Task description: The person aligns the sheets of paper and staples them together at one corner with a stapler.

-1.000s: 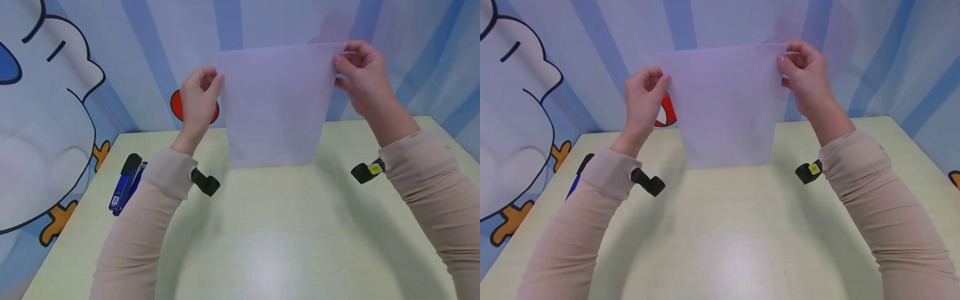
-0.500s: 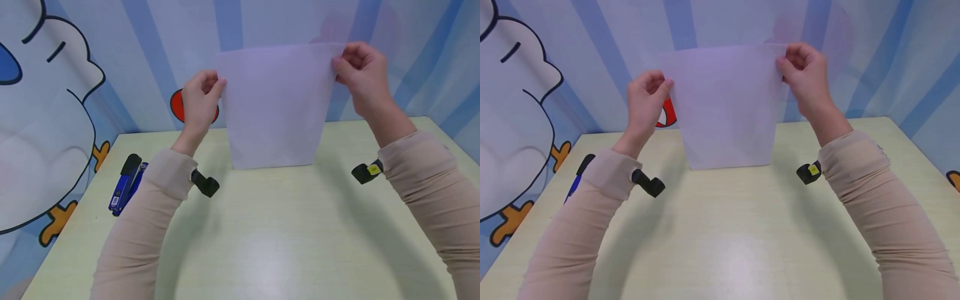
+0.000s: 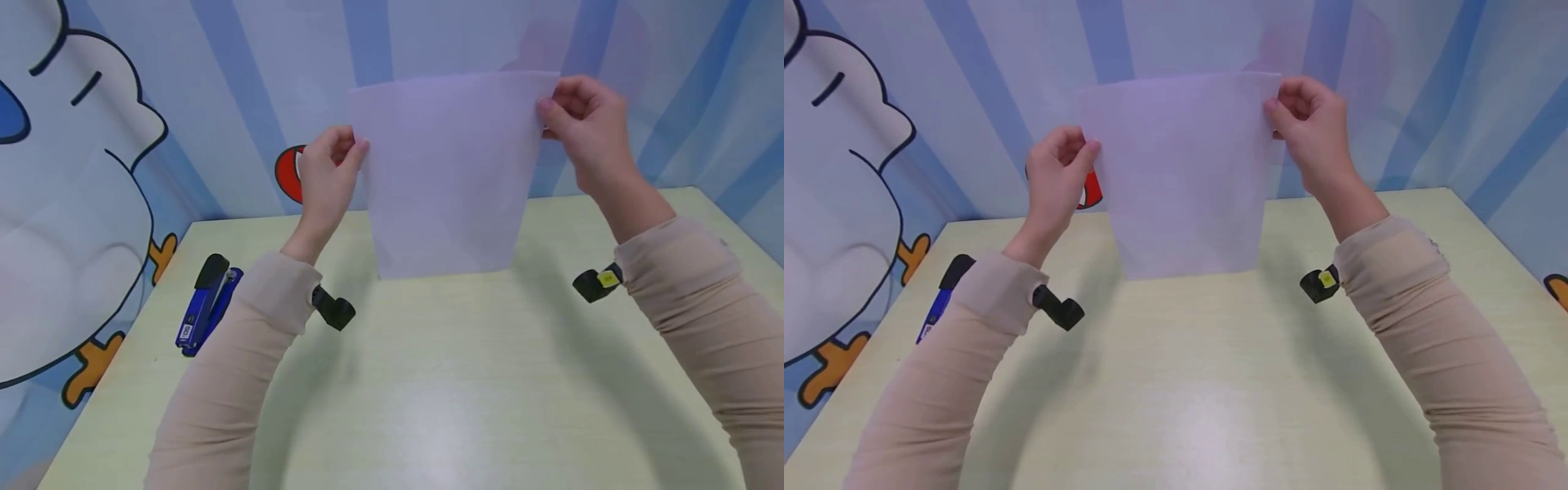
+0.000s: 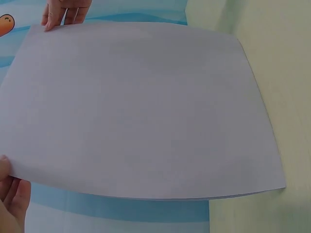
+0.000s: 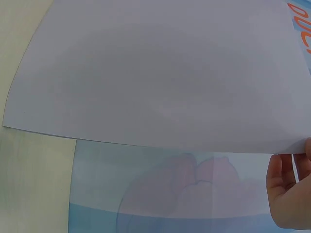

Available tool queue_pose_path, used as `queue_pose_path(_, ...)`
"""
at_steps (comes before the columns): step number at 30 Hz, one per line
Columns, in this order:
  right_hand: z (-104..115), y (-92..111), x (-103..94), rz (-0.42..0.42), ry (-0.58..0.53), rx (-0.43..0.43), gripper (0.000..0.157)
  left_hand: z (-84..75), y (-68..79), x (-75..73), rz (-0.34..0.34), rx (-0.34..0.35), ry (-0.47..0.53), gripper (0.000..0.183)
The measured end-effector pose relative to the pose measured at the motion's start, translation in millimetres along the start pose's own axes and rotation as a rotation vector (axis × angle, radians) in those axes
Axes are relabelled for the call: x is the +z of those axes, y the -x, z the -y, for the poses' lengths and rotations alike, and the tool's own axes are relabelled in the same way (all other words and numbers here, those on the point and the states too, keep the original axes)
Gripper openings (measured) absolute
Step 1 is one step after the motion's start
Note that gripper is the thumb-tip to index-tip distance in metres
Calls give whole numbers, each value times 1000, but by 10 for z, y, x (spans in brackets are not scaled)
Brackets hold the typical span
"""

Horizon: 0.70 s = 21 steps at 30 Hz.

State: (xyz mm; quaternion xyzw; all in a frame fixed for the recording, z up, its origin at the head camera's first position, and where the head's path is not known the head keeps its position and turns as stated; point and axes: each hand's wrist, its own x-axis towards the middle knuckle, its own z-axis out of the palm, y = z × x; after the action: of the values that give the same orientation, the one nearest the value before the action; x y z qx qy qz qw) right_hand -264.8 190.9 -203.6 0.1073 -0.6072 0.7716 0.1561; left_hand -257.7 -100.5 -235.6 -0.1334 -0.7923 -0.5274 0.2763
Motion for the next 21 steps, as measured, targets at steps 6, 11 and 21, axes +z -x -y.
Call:
queue_pose_path(6,23,-7,-4,6,-7,-30,6,-46,-12,0,-41,41,8,19)
queue_pose_path(11,42,-11,-28,14,-21,-29,8,-63,-18,10,-43,61,37,18)
queue_pose_path(21,48,11,-75,62,39,-52,9,-39,3,-7,-4,45,57,19)
